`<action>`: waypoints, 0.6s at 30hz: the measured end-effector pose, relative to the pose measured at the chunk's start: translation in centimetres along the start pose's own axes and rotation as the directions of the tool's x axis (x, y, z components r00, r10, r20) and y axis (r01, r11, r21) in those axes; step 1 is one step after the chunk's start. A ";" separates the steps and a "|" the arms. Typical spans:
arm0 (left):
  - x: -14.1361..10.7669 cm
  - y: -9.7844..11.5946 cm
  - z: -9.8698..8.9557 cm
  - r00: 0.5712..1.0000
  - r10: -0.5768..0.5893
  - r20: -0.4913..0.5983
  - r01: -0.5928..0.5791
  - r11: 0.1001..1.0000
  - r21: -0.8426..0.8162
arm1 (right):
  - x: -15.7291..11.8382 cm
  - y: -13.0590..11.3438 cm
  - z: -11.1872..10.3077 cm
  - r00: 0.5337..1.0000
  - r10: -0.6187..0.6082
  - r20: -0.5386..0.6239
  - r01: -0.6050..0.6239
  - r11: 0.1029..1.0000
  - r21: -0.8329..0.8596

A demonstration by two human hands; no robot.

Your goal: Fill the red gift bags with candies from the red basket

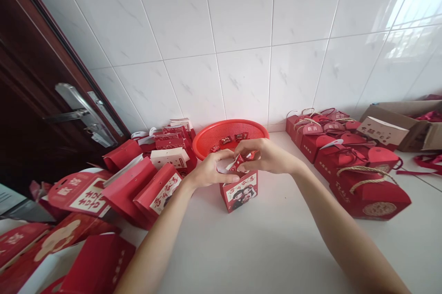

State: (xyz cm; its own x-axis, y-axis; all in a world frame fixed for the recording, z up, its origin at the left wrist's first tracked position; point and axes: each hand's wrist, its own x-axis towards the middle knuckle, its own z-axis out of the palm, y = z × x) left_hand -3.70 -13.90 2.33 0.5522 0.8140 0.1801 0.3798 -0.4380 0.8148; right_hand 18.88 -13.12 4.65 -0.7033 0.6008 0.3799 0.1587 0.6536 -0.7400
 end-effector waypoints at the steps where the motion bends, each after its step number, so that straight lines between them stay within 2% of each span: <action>1: 0.0 0.0 0.0 1.000 0.020 0.014 -0.020 1.000 -0.016 | -0.1 0.0 0.0 1.000 0.001 0.026 0.000 1.000 -0.030; 6: 0.0 -0.1 -0.3 0.997 0.062 0.050 -0.061 0.998 -0.020 | -0.1 -0.2 0.1 0.998 -0.010 0.065 0.021 0.984 -0.175; 11: -0.1 0.1 -0.4 0.996 0.037 0.081 -0.036 0.999 -0.014 | -0.1 -0.2 0.1 0.998 0.033 0.052 -0.023 0.985 -0.172; 18: -0.1 0.0 -0.5 0.990 0.061 0.127 -0.055 0.997 -0.045 | -0.4 -0.5 -0.5 0.991 0.040 0.130 -0.018 0.986 -0.166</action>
State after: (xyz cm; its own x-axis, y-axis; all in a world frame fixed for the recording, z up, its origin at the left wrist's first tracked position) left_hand -4.10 -13.86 2.59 0.6639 0.7309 0.1579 0.3147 -0.4646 0.8277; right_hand 19.41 -13.44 5.20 -0.7808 0.5611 0.2747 0.2839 0.7104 -0.6440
